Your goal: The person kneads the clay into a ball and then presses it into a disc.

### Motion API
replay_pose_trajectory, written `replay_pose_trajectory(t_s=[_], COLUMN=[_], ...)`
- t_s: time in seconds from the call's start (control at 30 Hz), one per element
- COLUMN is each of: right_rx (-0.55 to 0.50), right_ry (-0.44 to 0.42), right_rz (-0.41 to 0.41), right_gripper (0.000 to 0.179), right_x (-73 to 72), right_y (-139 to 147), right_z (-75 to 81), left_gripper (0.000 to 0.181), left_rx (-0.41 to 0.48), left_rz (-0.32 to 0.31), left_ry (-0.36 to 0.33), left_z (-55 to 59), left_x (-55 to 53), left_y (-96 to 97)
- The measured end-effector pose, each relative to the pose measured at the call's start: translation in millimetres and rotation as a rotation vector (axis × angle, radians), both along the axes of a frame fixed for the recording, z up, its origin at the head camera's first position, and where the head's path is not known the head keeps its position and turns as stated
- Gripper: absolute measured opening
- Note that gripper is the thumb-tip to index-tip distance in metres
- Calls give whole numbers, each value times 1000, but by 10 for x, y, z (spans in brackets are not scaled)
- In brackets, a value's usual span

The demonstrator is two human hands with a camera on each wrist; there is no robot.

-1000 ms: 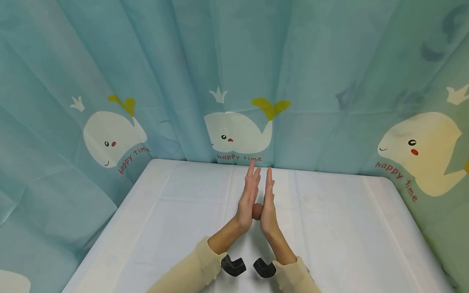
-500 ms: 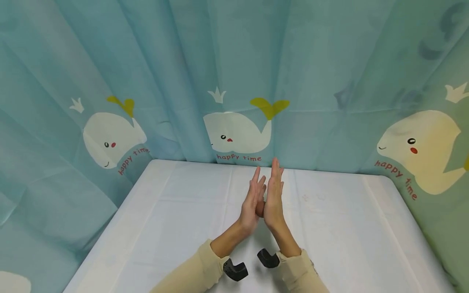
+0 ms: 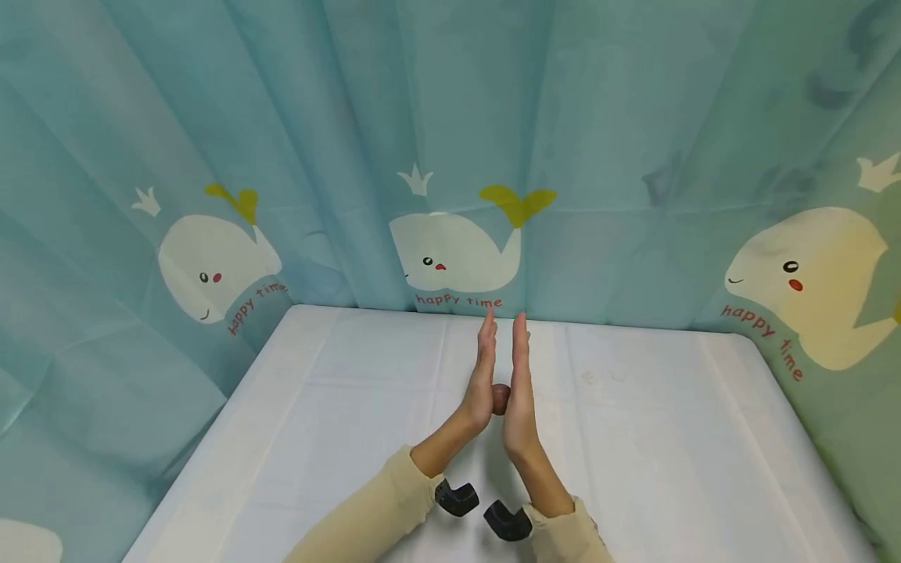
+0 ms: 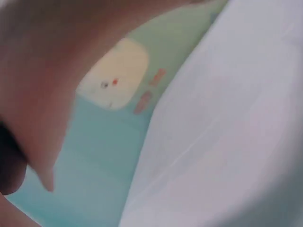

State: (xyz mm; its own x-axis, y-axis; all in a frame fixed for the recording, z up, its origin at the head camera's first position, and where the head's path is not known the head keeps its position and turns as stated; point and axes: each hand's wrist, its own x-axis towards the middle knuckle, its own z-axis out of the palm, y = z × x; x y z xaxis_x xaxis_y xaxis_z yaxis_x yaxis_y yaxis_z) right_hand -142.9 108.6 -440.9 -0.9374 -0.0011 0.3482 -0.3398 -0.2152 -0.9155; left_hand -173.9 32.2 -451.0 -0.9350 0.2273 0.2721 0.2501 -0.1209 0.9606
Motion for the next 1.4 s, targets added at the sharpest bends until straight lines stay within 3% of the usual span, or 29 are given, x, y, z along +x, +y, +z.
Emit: replay_pose_trajectory(t_s=[0.13,0.23,0.33,0.43,0.5,0.67,0.73,0.83,0.97,1.07,1.2,1.33,1.4], right_rx=[-62,-81,-67,-39,-29,-43,-45,-26,-21,-36,-46,-56,-54], right_ry=[-65,-109,-127,-118,-102,-39,-31,-36,-74,-93,-105,-90,-70], right_rz=[-12,-20,-9,19,48,82,87,82,86,97,113,122,115], right_gripper=[57,56,56,57,58,58,59,59,57,57,59,60,58], right_x=[-163,-270,-291,-206,-113,27,11,-87,-265,-286,-116,25,9], right_y=[128,209,210,117,40,-14,15,81,175,163,25,-38,-9], right_z=[43,-17,-125,-203,-191,1,80,121,0,-129,-185,-72,7], left_gripper=[63,62,62,63,63,62,63,66,63,62,63,63,64], left_rx=[-12,44,128,168,144,14,-22,-37,31,102,101,14,-20], left_rz=[-74,-114,-128,-85,-30,74,69,15,-69,-97,-44,28,15], left_ry=[13,33,-1,-27,-15,47,53,69,82,98,131,124,114], left_z=[-6,68,152,222,216,53,-20,-71,20,113,130,35,-24], left_x=[105,163,174,122,57,-93,-100,-32,93,98,-24,-115,-99], left_y=[34,43,28,5,-8,-20,-17,5,26,1,-55,-79,-68])
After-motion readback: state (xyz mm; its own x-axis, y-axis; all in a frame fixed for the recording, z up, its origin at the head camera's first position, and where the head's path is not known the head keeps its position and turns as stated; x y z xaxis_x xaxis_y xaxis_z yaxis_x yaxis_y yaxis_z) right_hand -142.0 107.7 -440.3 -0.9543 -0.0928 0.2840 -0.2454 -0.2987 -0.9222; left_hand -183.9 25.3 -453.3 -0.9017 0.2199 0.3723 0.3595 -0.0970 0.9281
